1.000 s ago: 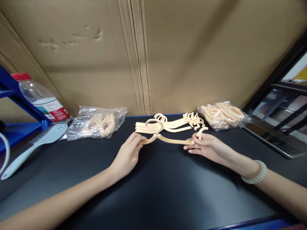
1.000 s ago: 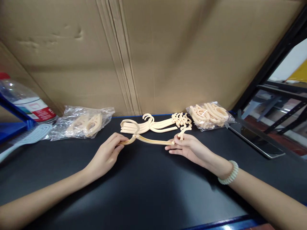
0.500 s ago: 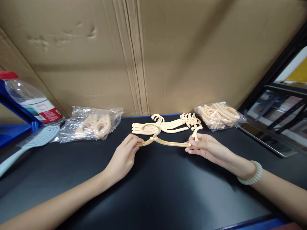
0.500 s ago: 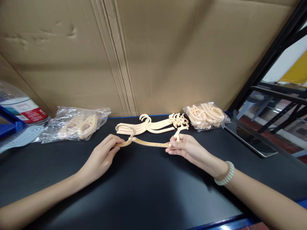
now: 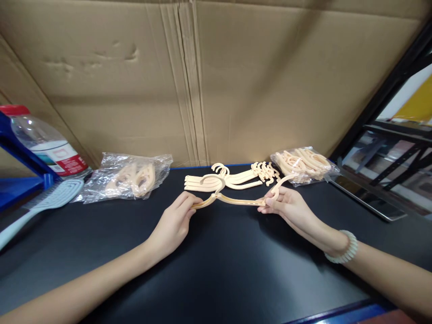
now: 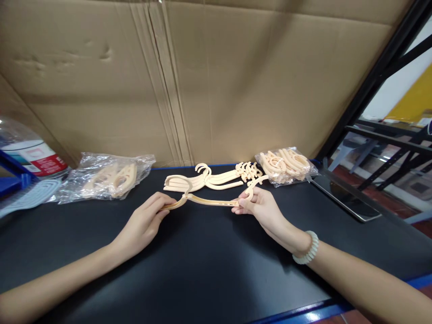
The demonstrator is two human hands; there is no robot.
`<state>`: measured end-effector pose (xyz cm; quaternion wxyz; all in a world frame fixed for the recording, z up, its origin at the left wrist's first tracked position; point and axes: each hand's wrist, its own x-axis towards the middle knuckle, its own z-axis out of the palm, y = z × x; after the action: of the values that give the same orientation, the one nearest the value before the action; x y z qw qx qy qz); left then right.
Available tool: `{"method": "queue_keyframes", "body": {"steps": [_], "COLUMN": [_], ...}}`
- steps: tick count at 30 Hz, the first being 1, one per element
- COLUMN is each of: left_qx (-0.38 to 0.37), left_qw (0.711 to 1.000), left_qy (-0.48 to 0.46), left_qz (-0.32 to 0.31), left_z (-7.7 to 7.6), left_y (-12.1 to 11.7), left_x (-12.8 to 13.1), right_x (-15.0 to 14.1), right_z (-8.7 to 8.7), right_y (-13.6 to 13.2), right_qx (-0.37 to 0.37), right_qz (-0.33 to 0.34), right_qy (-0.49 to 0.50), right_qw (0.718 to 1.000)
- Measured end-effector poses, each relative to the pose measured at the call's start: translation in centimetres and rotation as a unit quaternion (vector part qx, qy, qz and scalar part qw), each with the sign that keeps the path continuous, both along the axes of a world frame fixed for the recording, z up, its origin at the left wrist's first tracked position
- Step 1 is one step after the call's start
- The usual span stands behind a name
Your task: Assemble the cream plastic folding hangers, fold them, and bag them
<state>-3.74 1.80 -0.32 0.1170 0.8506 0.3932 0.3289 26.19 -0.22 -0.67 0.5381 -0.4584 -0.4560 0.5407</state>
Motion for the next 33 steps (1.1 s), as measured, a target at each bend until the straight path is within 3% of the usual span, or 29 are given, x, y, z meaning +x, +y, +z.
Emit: {"method": "queue_keyframes", "body": {"steps": [5,13,23,29,33], "left_qx": [0.003,-0.003,-0.002,0.031,0.043], "left_qw": [1.000,1.000,0.999,0.999,0.998], "left_qy": [0.006,-0.012,-0.032,0.006,0.046], "left_qz": [-0.004,0.022,0.031,0.041,-0.007], "left_z": [0.0,0.1,0.5,0.7,0.7], "left_y": [-0.1,0.0,0.2,0.2,-0.3], "left_x": [0.0,-0.1,-0.3,-0.7,-0.9], "right_x": [-0.1,-0.1,2.5,6.2,7.6], "right_z": [0.2,0.9,2.0,2.8,3.5], "right_y": [0.1,0.3,1.7,3.1,3.3], "right_qx": [0.009,-0.016,0.056,0.076,0.125], "right_qz": [-0.023,0.007,0.028,0.047,0.093], "right_qy": [0.001,0.059,0.076,-0.148,-0.342], "right_qw": [1.000,0.998,0.995,0.985,0.927]}}
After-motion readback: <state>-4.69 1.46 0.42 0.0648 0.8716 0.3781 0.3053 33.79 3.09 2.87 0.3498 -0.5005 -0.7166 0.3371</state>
